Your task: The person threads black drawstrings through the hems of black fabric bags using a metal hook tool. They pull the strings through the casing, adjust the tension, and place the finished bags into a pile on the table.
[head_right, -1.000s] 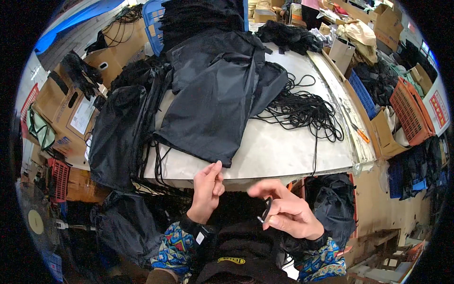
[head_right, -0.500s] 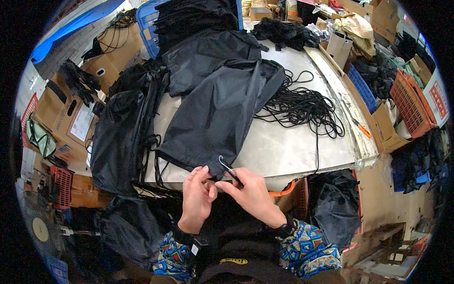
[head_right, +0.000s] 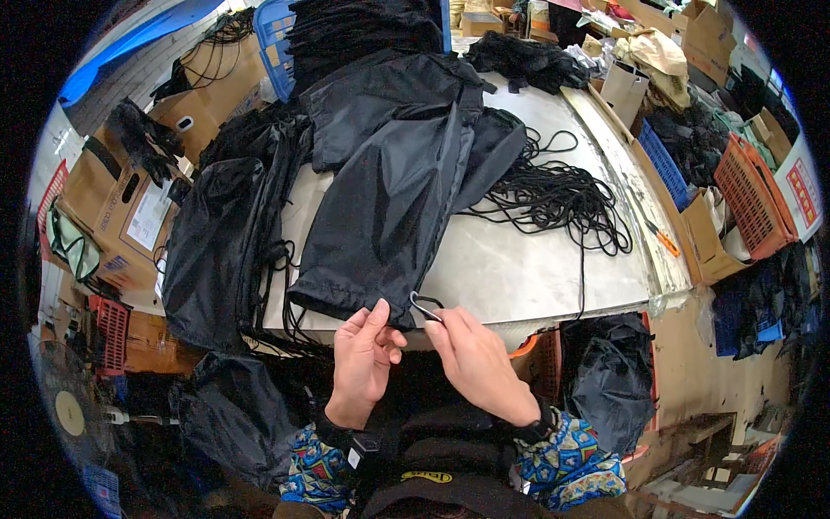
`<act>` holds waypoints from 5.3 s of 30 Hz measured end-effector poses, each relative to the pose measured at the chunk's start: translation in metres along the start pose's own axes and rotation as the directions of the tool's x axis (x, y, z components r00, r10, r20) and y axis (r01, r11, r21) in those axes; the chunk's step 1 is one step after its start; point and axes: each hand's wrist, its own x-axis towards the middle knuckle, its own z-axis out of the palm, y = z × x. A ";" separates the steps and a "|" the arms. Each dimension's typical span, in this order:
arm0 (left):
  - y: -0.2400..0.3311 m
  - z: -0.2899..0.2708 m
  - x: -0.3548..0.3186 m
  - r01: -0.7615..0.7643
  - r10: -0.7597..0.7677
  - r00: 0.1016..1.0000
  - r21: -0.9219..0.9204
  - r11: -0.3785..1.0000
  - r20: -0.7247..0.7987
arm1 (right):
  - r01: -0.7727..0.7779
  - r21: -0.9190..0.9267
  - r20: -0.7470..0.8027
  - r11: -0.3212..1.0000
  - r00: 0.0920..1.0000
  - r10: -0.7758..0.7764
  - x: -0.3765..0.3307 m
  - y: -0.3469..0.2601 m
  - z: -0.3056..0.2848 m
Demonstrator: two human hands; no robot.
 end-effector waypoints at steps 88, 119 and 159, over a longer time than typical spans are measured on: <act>0.052 -0.041 0.037 -0.695 0.586 0.537 0.712 -0.101 0.607 | -0.639 0.583 0.245 0.502 0.727 0.641 -0.057 0.040 -0.115; -0.043 -0.006 -0.020 0.070 -0.077 0.986 0.052 0.996 0.147 | 0.110 -0.379 0.245 0.919 0.969 -0.015 -0.049 -0.012 -0.042; -0.018 -0.015 -0.008 0.157 -0.141 0.958 -0.045 0.987 0.248 | 0.142 -0.181 0.125 0.973 0.985 -0.121 -0.034 -0.019 -0.031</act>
